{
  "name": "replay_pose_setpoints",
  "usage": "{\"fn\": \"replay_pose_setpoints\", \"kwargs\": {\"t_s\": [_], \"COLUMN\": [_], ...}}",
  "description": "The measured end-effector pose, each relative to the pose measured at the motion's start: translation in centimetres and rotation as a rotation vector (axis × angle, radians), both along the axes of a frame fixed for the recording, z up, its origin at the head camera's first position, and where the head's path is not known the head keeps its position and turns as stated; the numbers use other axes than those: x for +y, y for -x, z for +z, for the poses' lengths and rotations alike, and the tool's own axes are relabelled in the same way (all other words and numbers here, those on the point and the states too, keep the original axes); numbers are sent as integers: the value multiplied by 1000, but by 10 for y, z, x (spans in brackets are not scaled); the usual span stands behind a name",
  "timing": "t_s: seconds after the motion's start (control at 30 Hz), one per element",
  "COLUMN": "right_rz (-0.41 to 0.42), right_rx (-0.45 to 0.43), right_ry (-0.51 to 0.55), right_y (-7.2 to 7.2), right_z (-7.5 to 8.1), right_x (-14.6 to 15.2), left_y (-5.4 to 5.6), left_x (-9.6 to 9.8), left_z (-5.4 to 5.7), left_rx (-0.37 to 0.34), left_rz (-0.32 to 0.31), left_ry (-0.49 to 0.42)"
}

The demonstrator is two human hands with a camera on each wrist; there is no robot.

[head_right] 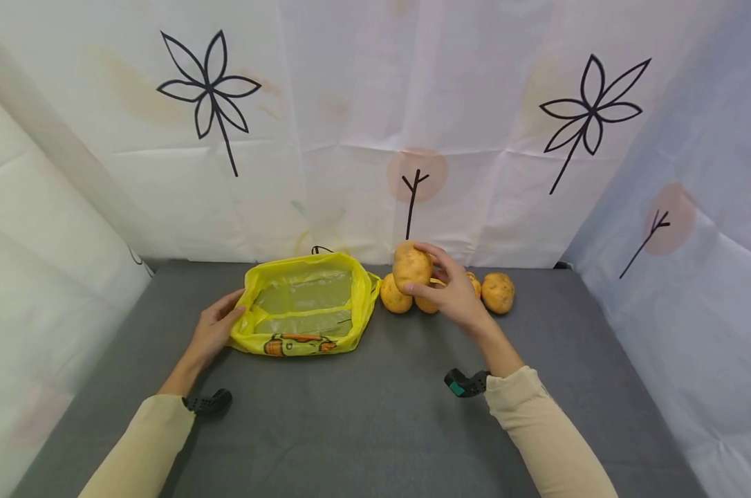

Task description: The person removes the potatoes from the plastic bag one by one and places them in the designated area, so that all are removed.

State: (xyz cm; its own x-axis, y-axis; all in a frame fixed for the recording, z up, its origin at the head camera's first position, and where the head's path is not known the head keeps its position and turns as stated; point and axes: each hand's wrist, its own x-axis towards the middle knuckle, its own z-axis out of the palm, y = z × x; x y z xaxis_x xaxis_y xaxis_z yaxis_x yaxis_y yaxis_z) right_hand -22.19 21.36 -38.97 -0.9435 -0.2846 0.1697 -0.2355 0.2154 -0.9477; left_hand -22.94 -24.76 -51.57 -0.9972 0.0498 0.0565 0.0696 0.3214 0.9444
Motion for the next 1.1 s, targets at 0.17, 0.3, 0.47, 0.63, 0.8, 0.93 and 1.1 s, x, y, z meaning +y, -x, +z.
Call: {"fn": "replay_pose_setpoints", "kwargs": {"t_s": [0.17,0.3,0.47,0.63,0.8,0.93,1.1], "right_rz": [-23,-46,-75,-120,-195,-221,-229], "right_rx": [2,-2,3,-28,-63,-83,-100], "right_ry": [-7,-27,-34,-14,-49,-5,73], "right_y": [0,-2,-6,-9,-8,-7,-7], "right_z": [1,5,7,5,1,-4,-11], "right_x": [20,35,56,82,108,127,146], "left_y": [1,1,1,0,1,1,1], "left_x": [0,0,0,1,0,0,-1], "left_z": [0,-1,0,1,0,-1,-1], "left_rx": [-4,-4,-4,-3,-5,-6,-5], "left_rz": [1,5,6,1,3,4,0], "left_ry": [-1,5,2,0,10,19,16]}}
